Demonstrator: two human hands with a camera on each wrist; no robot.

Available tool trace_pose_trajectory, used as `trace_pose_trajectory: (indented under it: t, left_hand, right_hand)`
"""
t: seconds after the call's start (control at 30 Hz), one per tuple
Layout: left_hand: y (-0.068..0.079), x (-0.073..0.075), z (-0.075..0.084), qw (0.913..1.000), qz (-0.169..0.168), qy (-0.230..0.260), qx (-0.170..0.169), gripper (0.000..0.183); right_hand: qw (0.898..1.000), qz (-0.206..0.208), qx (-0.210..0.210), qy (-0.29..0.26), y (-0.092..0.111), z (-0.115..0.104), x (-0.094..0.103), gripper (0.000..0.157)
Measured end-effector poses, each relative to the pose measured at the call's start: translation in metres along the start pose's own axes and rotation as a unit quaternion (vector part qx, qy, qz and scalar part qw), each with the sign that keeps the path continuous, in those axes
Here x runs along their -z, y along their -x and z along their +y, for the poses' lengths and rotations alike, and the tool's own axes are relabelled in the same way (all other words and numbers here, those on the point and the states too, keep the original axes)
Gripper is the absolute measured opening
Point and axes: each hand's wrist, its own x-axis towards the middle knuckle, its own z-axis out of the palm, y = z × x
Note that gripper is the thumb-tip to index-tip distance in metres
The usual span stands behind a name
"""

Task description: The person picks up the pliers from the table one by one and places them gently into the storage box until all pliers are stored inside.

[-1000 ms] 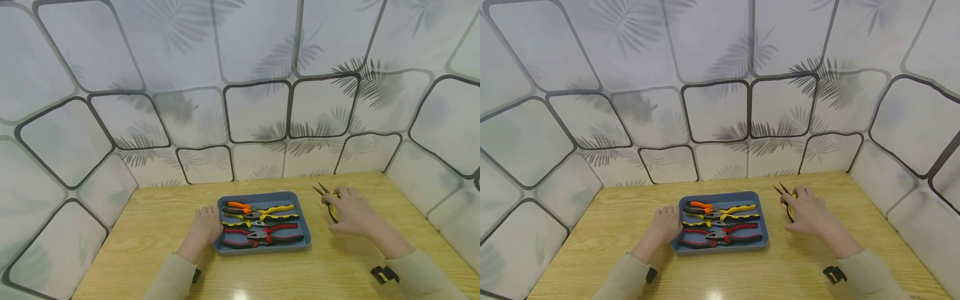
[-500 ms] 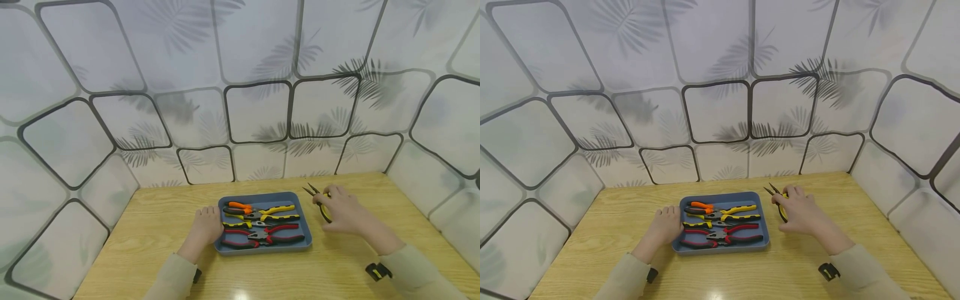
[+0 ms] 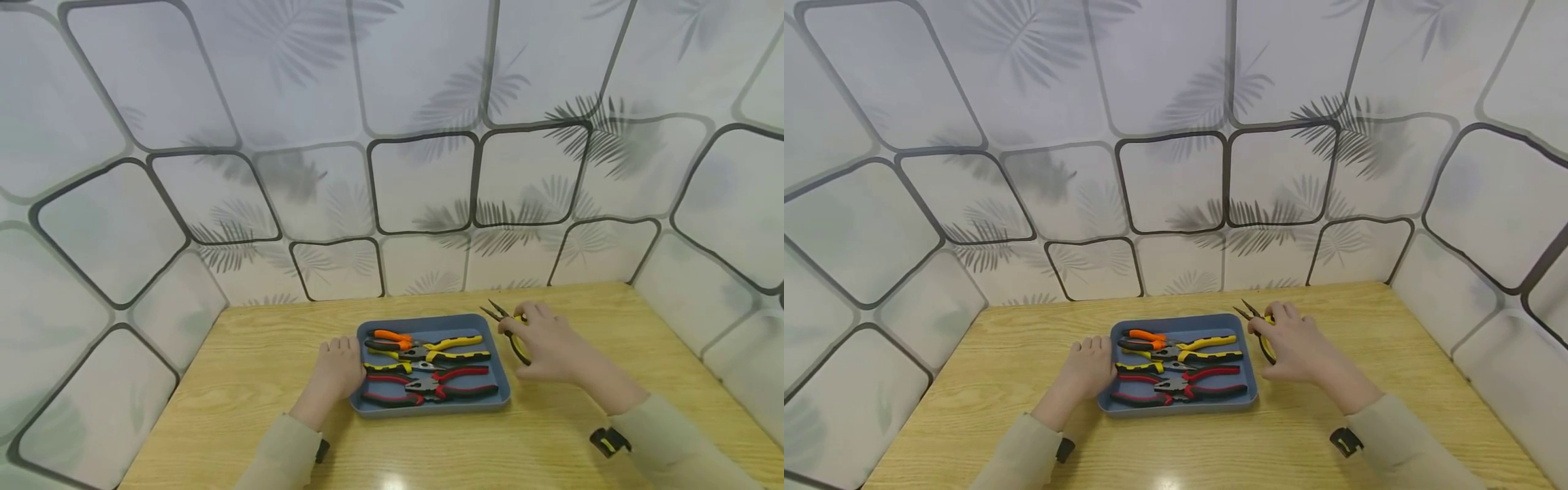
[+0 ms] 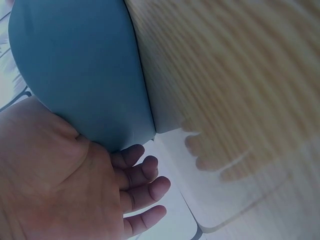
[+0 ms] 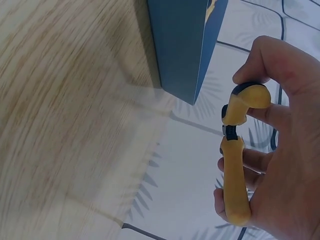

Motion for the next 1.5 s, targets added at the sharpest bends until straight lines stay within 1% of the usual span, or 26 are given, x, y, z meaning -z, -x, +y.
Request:
trace_pose_trajectory:
  t: [0.13, 0.5, 0.63, 0.83, 1.13, 1.3, 1.5]
  left_hand:
    - [0.001, 0.001, 0.001, 1.0, 0.005, 0.002, -0.001, 0.033]
    - [-0.001, -0.001, 0.001, 1.0, -0.001, 0.004, 0.0, 0.035]
    - [-0.001, -0.001, 0.0, 0.9999, -0.009, 0.004, 0.002, 0.038]
    - [0.0, -0.001, 0.0, 0.9998, -0.018, 0.0, 0.003, 0.039]
    - [0.0, 0.0, 0.0, 1.0, -0.003, -0.003, -0.003, 0.035]
    - [0.0, -0.001, 0.0, 1.0, 0.0, -0.006, -0.005, 0.033]
    - [0.0, -0.002, 0.0, 1.0, 0.002, -0.004, -0.006, 0.031]
  right_hand:
    - [1.0, -0.004, 0.008, 0.001, -0.002, -0.001, -0.002, 0.063]
    - [1.0, -0.004, 0.028, 0.003, -0.007, -0.01, -0.005, 0.063]
    - [0.999, -0.004, 0.034, 0.001, -0.009, -0.014, -0.007, 0.064]
    - [0.999, -0.017, 0.042, -0.002, -0.012, -0.021, -0.012, 0.067]
    - [0.998, -0.019, 0.055, -0.004, -0.015, -0.029, -0.02, 0.069]
    - [0.997, -0.02, 0.072, -0.012, -0.017, -0.033, -0.022, 0.069]
    - [0.996, -0.033, 0.08, -0.018, -0.021, -0.038, -0.023, 0.07]
